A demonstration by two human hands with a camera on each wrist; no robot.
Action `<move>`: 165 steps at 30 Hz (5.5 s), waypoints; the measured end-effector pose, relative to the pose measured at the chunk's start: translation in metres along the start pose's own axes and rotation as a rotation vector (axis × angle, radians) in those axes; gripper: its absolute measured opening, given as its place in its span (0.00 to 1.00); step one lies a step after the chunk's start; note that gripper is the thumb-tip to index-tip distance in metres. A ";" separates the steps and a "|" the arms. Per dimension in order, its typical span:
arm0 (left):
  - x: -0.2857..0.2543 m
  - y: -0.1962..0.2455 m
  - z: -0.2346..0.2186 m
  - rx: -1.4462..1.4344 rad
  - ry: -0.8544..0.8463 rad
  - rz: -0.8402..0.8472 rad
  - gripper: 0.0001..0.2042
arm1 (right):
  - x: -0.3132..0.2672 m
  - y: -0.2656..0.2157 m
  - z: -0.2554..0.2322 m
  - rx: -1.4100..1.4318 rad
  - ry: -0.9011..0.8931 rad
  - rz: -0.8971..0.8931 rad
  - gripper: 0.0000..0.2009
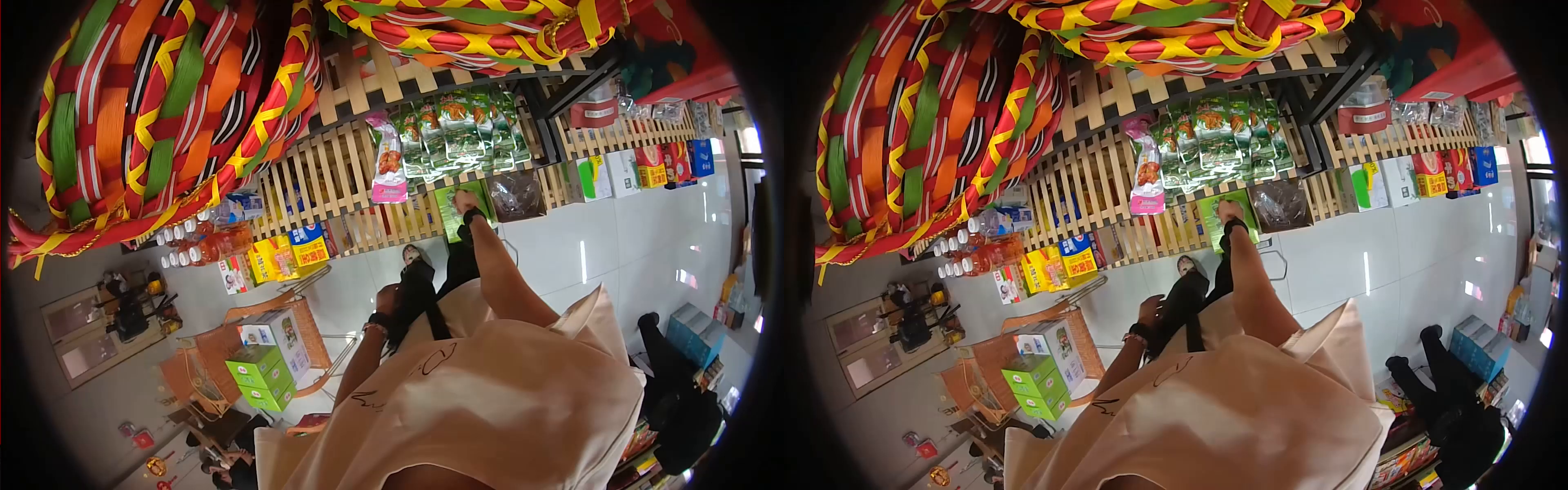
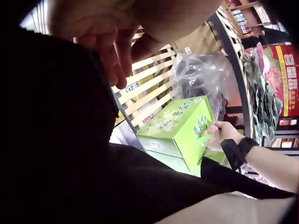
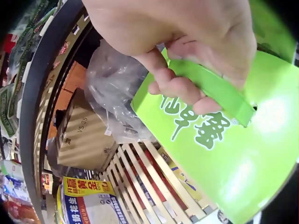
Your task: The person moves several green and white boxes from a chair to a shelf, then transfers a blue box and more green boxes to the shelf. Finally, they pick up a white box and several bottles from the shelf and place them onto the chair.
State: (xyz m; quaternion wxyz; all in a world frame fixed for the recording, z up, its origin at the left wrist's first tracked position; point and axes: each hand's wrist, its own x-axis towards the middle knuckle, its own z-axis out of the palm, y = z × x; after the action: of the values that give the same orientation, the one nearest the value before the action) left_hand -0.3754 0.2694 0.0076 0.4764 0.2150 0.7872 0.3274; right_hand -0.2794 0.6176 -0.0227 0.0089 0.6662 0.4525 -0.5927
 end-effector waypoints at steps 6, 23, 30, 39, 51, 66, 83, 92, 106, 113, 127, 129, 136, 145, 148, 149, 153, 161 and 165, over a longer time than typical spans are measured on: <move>-0.003 0.093 0.038 -0.420 -0.042 -0.459 0.10 | 0.010 0.022 0.008 -0.310 0.098 -0.256 0.18; 0.027 0.140 0.060 -0.414 -0.084 -0.331 0.09 | -0.010 0.039 -0.021 -0.161 -0.093 -0.388 0.17; 0.013 0.126 0.035 -0.561 0.020 -0.363 0.11 | 0.013 0.037 -0.006 -0.342 -0.058 -0.408 0.17; -0.032 0.045 0.014 -0.734 0.209 -0.522 0.11 | -0.046 0.038 -0.018 -0.271 0.103 -0.472 0.16; -0.122 -0.062 0.018 -0.651 0.391 -0.199 0.10 | -0.100 0.101 0.016 -0.536 -0.409 0.080 0.15; -0.356 -0.269 -0.052 -0.998 1.181 -0.540 0.12 | -0.341 0.142 0.372 -1.199 -1.217 -0.779 0.12; -0.390 -0.245 -0.148 -1.425 1.161 -0.243 0.12 | -0.494 0.165 0.503 -1.159 -1.431 -0.565 0.10; -0.391 -0.261 -0.276 -1.391 1.162 -0.033 0.10 | -0.520 0.134 0.603 -0.940 -1.431 -0.654 0.11; -0.382 -0.287 -0.420 -1.335 0.950 0.096 0.14 | -0.541 0.142 0.718 -0.895 -1.015 -1.396 0.17; -0.319 -0.331 -0.436 -1.597 0.712 0.349 0.14 | -0.551 0.138 0.727 -1.128 -0.810 -1.344 0.16; -0.308 -0.259 -0.435 -1.299 0.719 0.232 0.10 | -0.564 0.146 0.651 -0.777 -0.607 -1.173 0.19; -0.302 -0.242 -0.413 -1.504 0.644 0.339 0.10 | -0.556 0.153 0.629 -0.675 -0.440 -1.252 0.17; -0.281 -0.203 -0.331 -1.702 0.183 0.095 0.15 | -0.534 0.179 0.523 -0.562 -0.205 -0.824 0.21; -0.264 -0.208 -0.228 -1.470 -0.277 -0.355 0.20 | -0.522 0.244 0.411 -0.739 -0.102 -0.612 0.30; -0.274 -0.189 -0.200 -1.344 -0.273 -0.520 0.24 | -0.516 0.268 0.375 -0.699 -0.088 -0.562 0.30; -0.275 -0.182 -0.192 -1.252 -0.222 -0.609 0.27 | -0.514 0.272 0.364 -0.648 -0.092 -0.535 0.30; -0.259 -0.167 -0.164 -0.950 -0.262 -0.483 0.29 | -0.497 0.276 0.327 -0.438 -0.285 -0.409 0.31; -0.231 -0.123 -0.103 -1.045 -0.250 -0.701 0.22 | -0.431 0.277 0.273 -0.545 -0.229 -0.443 0.32; -0.206 -0.121 -0.070 -1.040 -0.221 -0.622 0.19 | -0.410 0.276 0.236 -0.609 -0.261 -0.457 0.30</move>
State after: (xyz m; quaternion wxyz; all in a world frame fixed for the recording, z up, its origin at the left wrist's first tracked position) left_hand -0.3478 0.0300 0.0693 0.6707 -0.2527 0.4961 0.4900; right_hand -0.2488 0.0823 0.0894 0.1314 0.4343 0.7391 -0.4979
